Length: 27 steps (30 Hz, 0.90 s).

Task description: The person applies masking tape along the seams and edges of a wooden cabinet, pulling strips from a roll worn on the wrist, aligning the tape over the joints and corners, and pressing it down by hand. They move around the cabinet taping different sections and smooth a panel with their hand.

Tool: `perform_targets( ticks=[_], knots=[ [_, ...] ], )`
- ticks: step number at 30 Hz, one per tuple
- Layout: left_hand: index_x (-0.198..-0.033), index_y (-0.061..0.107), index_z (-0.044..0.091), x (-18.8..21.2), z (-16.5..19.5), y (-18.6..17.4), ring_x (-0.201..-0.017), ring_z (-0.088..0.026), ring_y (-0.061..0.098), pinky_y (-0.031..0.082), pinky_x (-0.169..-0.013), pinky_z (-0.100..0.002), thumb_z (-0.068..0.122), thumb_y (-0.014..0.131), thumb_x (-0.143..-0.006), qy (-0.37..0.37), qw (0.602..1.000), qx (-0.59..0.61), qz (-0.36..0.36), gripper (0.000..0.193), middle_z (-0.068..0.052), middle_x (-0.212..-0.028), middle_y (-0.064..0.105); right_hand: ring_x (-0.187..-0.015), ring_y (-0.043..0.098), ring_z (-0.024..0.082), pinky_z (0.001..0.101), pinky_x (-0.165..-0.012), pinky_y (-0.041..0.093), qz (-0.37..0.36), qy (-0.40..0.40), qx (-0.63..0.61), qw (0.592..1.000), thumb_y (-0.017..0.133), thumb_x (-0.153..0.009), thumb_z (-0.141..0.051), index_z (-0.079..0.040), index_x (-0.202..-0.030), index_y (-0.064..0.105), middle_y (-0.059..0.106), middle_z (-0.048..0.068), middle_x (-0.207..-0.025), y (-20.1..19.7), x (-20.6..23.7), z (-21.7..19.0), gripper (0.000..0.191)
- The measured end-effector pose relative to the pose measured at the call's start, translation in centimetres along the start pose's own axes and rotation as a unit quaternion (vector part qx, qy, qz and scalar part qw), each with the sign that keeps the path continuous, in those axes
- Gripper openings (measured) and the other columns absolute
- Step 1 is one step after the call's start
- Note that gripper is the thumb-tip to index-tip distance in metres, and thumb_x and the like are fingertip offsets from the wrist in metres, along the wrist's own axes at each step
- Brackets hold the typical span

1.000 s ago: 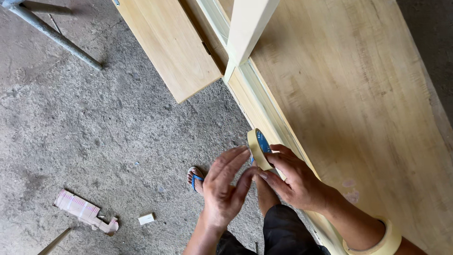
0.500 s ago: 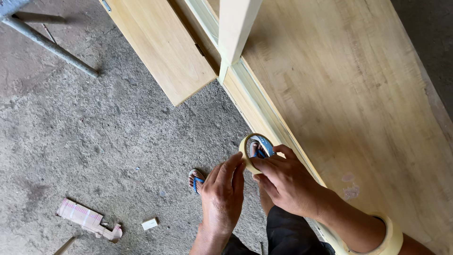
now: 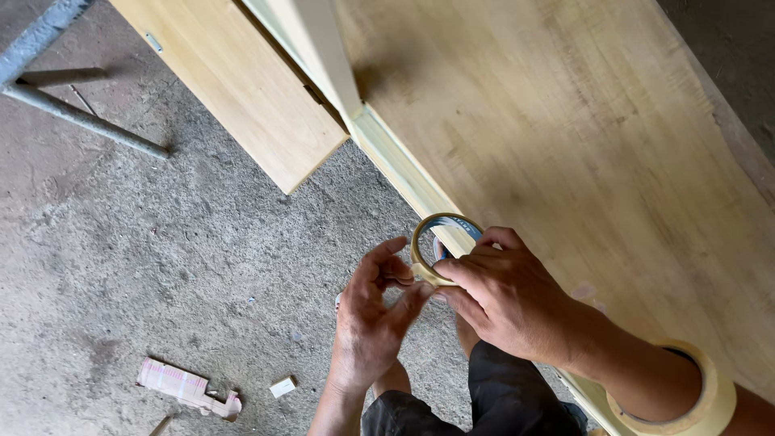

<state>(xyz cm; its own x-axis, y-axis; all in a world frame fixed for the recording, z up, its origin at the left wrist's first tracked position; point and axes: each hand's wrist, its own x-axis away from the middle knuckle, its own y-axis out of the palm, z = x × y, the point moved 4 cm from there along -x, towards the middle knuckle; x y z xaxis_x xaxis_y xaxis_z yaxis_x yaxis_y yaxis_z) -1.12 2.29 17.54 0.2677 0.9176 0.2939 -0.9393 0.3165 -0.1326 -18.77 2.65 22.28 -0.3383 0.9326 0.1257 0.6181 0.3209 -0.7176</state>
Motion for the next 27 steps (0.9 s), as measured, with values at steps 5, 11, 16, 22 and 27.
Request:
perform_targets(
  ticks=[5,11,16,22,27],
  knots=[
    [-0.117,0.069,-0.005,-1.7,-1.5,1.9,-0.087,-0.015,0.074,0.063,-0.077,-0.025,0.005,0.072,-0.091,-0.157,0.983,0.094,0.007,0.028,-0.010,-0.094,0.076,-0.070,0.065,0.024,0.0450,-0.093,0.041,-0.009,-0.050,0.064,0.997,0.073,-0.089,-0.025,-0.007,-0.091,0.071,0.069,0.006,-0.065,-1.8,0.2,1.6,0.018],
    [-0.123,0.058,-0.004,-2.5,-1.3,4.2,-0.085,-0.011,0.060,0.055,-0.074,-0.023,-0.005,0.070,-0.094,-0.047,0.970,0.224,0.086,0.032,-0.007,-0.096,0.063,-0.060,0.066,0.024,0.0446,-0.086,0.046,0.018,-0.059,0.092,0.994,0.069,-0.093,-0.026,-0.008,-0.081,0.069,0.070,0.008,-0.064,-2.8,-1.0,3.8,0.022],
    [-0.124,0.054,-0.002,-3.5,-0.8,4.2,-0.091,-0.011,0.060,0.056,-0.082,-0.024,-0.008,0.069,-0.094,-0.003,0.952,0.270,0.146,0.035,-0.006,-0.101,0.062,-0.049,0.063,0.025,0.0418,-0.068,0.047,0.023,-0.043,0.119,0.992,0.069,-0.096,-0.029,-0.007,-0.080,0.069,0.068,0.008,-0.058,-4.2,-3.1,4.9,0.027],
    [-0.120,0.054,0.000,-4.1,-0.4,1.9,-0.094,-0.012,0.066,0.059,-0.087,-0.026,-0.005,0.069,-0.095,0.021,0.938,0.301,0.172,0.029,-0.007,-0.100,0.064,-0.042,0.059,0.022,0.0416,-0.068,0.048,-0.035,-0.084,0.152,0.984,0.067,-0.097,-0.028,-0.008,-0.074,0.065,0.063,0.006,-0.050,-5.0,-5.5,3.9,0.031],
    [-0.121,0.055,0.000,-4.0,-1.4,-0.5,-0.093,-0.012,0.064,0.057,-0.085,-0.026,-0.005,0.071,-0.095,0.027,0.924,0.330,0.192,0.031,-0.007,-0.099,0.064,-0.039,0.056,0.023,0.0422,-0.068,0.049,-0.057,-0.117,0.187,0.974,0.067,-0.097,-0.025,-0.008,-0.073,0.065,0.058,0.005,-0.045,-4.7,-6.9,2.1,0.029]
  ],
)
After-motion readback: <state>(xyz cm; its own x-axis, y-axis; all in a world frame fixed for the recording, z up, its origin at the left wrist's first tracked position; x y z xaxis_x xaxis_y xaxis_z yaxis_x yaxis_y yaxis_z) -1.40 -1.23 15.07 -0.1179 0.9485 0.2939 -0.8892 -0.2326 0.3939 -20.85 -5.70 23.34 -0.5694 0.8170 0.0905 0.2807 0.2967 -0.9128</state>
